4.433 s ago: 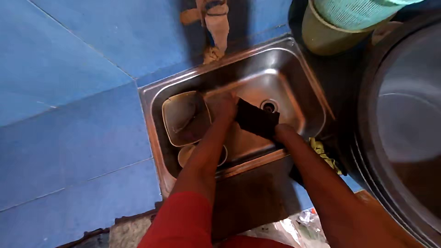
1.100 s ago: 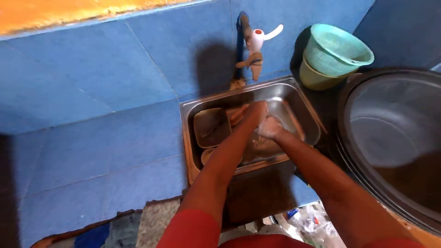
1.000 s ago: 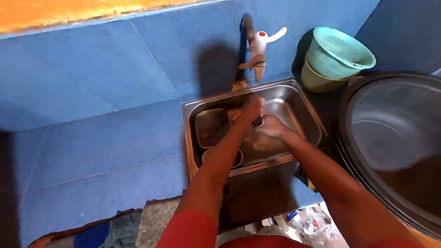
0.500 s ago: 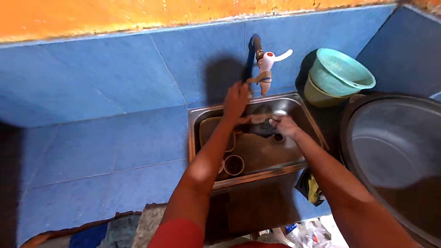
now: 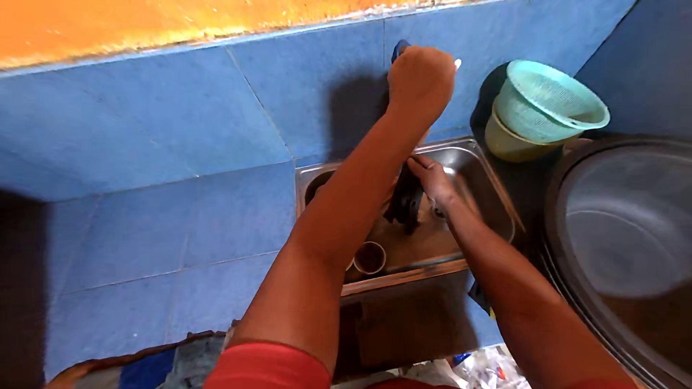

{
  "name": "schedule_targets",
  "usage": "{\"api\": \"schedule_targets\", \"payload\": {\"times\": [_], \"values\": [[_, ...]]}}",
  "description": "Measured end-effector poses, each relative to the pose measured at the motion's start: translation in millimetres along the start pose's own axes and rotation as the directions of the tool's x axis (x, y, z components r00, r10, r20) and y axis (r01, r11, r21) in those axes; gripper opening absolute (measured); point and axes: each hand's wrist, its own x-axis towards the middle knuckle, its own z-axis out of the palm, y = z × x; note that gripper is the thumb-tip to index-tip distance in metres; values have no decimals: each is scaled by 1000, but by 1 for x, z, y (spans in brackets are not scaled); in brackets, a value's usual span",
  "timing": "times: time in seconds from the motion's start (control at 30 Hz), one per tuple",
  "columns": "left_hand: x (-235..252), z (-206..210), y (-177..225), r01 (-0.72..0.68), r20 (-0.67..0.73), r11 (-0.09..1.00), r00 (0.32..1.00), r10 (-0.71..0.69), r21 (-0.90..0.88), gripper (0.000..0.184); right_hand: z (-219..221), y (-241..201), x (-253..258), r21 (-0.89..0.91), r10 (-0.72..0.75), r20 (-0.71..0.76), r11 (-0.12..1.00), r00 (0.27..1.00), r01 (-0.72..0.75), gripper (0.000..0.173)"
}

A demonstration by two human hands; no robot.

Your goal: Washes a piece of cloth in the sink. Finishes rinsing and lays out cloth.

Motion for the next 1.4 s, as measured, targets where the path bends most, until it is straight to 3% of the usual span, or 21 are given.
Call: {"api": "schedule_targets", "payload": {"times": [0.1, 0.23, 0.33, 0.37, 0.43, 0.5, 0.6, 0.7, 0.83, 0.97, 1.07, 1.17, 1.23, 1.3, 1.4], "values": [[6, -7, 8, 73, 54, 996, 996, -75, 52, 39, 14, -4, 6, 156, 67, -22, 986, 997, -63, 28], [8, -10, 9, 138, 97, 990, 986, -138, 15, 39, 25, -3, 14, 138, 90, 32, 986, 995, -93, 25], [0, -5, -14, 242, 129, 923, 969, -213, -298, 46, 22, -1, 17, 62, 10, 144, 998, 990, -19, 28], [-7, 6, -27, 252, 96, 810, 967, -237, -529, 48, 20, -2, 19, 39, -17, 182, 999, 983, 10, 32], [-34, 43, -46, 201, 52, 440, 944, -327, -875, 52, 16, -11, 18, 2, -28, 226, 1000, 974, 28, 36], [-65, 88, -52, 275, 166, 306, 927, -336, -912, 56, 11, -21, 15, -28, -16, 232, 999, 973, 23, 40], [-103, 133, -41, 532, 474, 180, 833, -286, -827, 74, -2, -26, 13, -61, -10, 159, 998, 987, 20, 35], [-109, 134, -35, 587, 569, 294, 808, -153, -755, 66, -26, -17, 11, 25, -19, 63, 1000, 998, 18, 26], [-92, 124, -37, 508, 556, 502, 829, -64, -700, 46, -51, 8, 0, 128, 49, -43, 991, 998, -44, 27], [-77, 114, -26, 459, 547, 583, 837, -30, -670, 42, -49, 14, -19, 56, 110, 83, 992, 990, -115, 51], [-71, 112, -18, 506, 575, 565, 815, -65, -652, 42, -30, 20, -26, 20, 168, 196, 984, 966, -175, 48], [-71, 107, -13, 554, 562, 403, 820, -110, -728, 39, -5, 34, -22, -38, 263, 156, 965, 952, -260, 49], [-76, 108, -15, 579, 544, 179, 812, -209, -796, 38, 6, 39, -16, -60, 215, 24, 975, 976, -213, 53], [-86, 112, -23, 597, 561, -37, 728, -394, -801, 40, 7, 20, -15, -145, 172, -59, 973, 983, -179, 59], [-111, 128, -36, 650, 599, -104, 612, -516, -753, 54, 7, -17, -19, -199, 66, -5, 978, 998, -66, 53]]}}
